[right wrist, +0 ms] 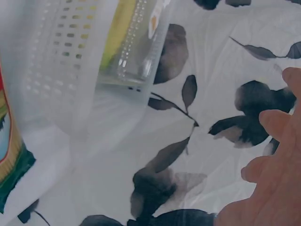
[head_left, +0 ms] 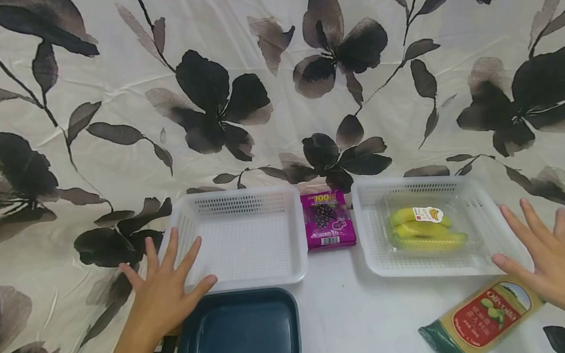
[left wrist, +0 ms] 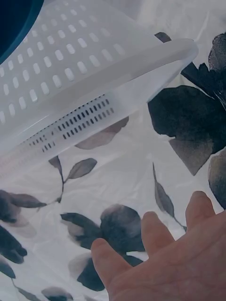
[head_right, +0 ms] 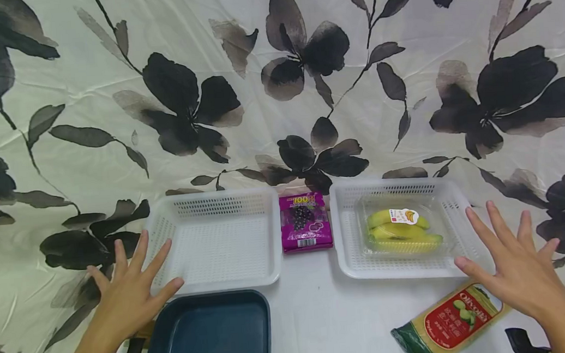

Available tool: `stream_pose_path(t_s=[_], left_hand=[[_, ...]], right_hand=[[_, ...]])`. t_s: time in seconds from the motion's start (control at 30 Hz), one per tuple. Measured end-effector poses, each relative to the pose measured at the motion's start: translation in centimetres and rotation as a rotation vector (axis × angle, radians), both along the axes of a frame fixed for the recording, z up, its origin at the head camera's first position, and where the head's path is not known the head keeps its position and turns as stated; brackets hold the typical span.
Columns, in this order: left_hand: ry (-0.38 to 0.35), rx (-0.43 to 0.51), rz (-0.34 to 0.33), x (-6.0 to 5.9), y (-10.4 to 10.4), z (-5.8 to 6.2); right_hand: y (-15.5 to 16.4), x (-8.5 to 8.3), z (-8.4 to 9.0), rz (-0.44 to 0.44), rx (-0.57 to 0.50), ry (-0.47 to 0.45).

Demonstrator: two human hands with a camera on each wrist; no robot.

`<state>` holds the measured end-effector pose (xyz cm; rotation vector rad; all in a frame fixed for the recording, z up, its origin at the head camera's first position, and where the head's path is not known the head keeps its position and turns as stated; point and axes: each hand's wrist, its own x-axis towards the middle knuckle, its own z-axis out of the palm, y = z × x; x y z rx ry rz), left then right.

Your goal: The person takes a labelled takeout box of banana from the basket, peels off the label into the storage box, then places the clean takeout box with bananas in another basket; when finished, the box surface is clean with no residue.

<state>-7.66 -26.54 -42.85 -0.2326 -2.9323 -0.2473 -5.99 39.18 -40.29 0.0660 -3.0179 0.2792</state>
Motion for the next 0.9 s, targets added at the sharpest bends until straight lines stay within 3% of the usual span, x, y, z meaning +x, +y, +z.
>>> stream_pose_path(t_s=[0.23, 0.4, 0.57, 0.73, 0.9], left_hand=[[0.024, 0.054, 0.013, -0.1, 0.7, 0.3], [0.08, 0.25, -0.024, -0.2, 2.3, 0.6], [0.115, 0.444, -0.063, -1.1, 5.5, 1.1], [0.139, 0.583, -0.125, -2.2, 9.3, 1.1], [0.045, 0.765, -0.165, -3.2, 13.9, 0.8]], right_hand=[[0.7, -0.2, -0.8, 0.038, -0.083, 0.015], [1.5, -0.6, -1.4, 0.092, -0.183, 0.037], [2.5, -1.6, -1.8, 0.097, -0.268, 0.011], [3.4, -3.3, -1.6, 0.036, -0.299, -0.075], [3.8, -4.9, -1.5, -0.035, -0.342, -0.196]])
